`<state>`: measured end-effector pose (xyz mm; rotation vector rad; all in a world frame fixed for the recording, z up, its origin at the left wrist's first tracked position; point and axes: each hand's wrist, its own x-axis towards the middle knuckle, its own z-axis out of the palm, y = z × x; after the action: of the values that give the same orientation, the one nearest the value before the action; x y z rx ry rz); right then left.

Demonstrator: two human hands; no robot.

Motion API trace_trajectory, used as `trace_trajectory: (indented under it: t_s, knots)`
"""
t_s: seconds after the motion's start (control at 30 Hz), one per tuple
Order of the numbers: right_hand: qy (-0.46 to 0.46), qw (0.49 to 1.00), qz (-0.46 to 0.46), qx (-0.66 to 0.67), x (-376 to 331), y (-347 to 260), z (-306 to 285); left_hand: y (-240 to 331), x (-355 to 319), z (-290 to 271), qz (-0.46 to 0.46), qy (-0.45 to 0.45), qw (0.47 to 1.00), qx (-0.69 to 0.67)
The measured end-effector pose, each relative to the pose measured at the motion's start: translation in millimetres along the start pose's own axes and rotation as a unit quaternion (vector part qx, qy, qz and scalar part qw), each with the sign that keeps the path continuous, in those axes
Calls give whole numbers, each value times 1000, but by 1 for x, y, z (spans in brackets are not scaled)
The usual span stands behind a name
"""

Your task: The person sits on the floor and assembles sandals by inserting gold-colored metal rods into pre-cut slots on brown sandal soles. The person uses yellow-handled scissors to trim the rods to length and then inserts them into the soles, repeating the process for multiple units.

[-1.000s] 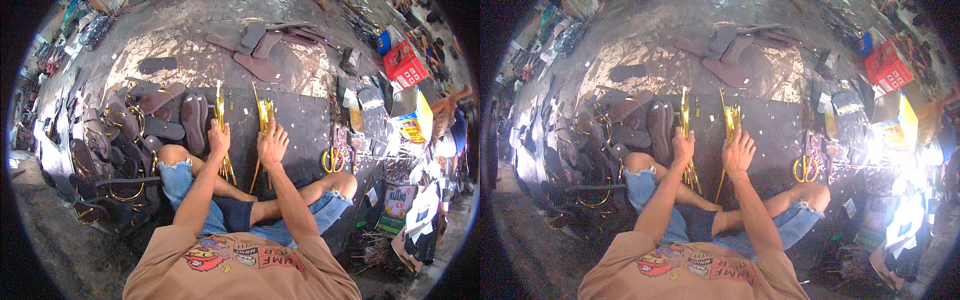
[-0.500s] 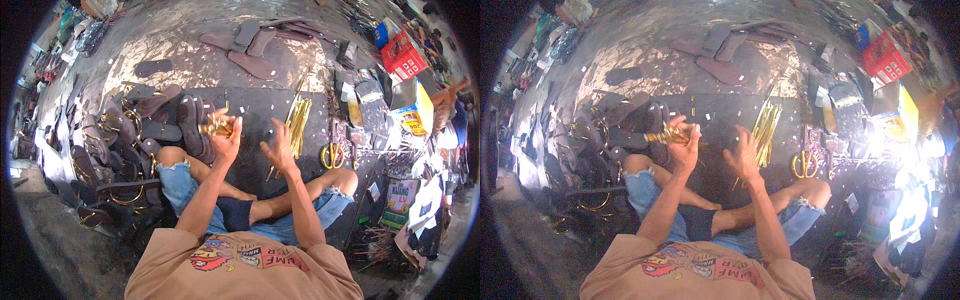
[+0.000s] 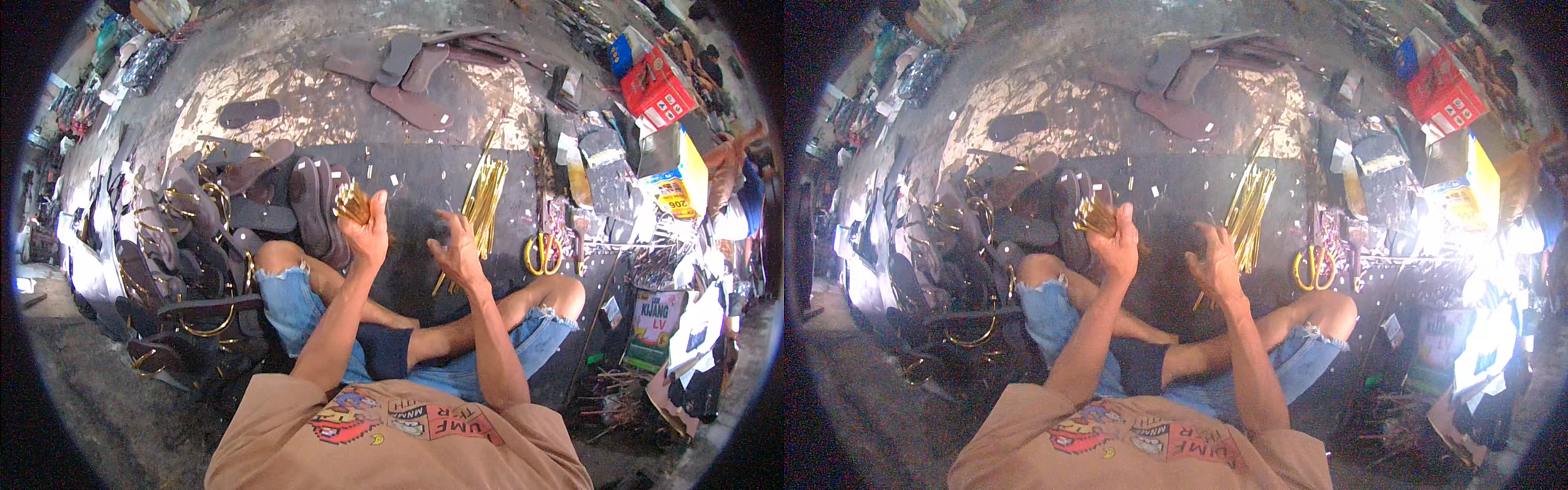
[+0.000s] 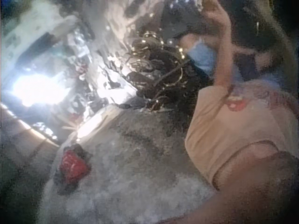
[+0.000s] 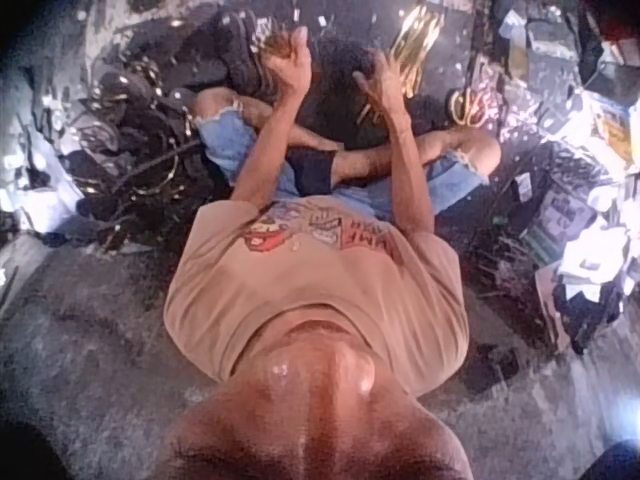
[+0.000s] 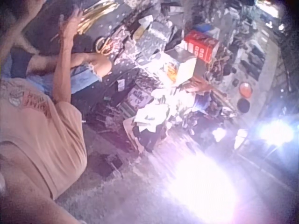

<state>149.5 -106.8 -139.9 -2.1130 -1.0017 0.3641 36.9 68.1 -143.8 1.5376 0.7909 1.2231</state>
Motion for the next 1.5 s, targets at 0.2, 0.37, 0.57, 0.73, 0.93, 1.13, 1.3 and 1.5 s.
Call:
trace_trajectory:
  t_s: [0.2,0.37,0.57,0.73,0.93,1.13,1.3,1.5]
  knots:
    - [11,1000,-1,15,-6,20,12,8,0,4,73,-25,996,36]
    - [20,998,8,52,-5,13,14,13,4,4,-7,-4,997,-74]
    - [-12,999,0,50,-6,13,21,-9,2,3,41,-31,998,-21]
    - [-20,999,23,39,-2,2,17,-11,1,6,65,-20,998,-8]
    - [-19,998,-7,57,-3,6,24,-2,0,10,11,-8,1000,-23]
    - [2,989,-81,124,0,-20,62,-10,-23,20,47,-39,998,28]
    - [3,994,-98,56,4,6,78,2,-37,27,27,-94,991,-88]
    - [-13,998,-56,27,4,-7,69,40,-17,23,46,-110,981,-155]
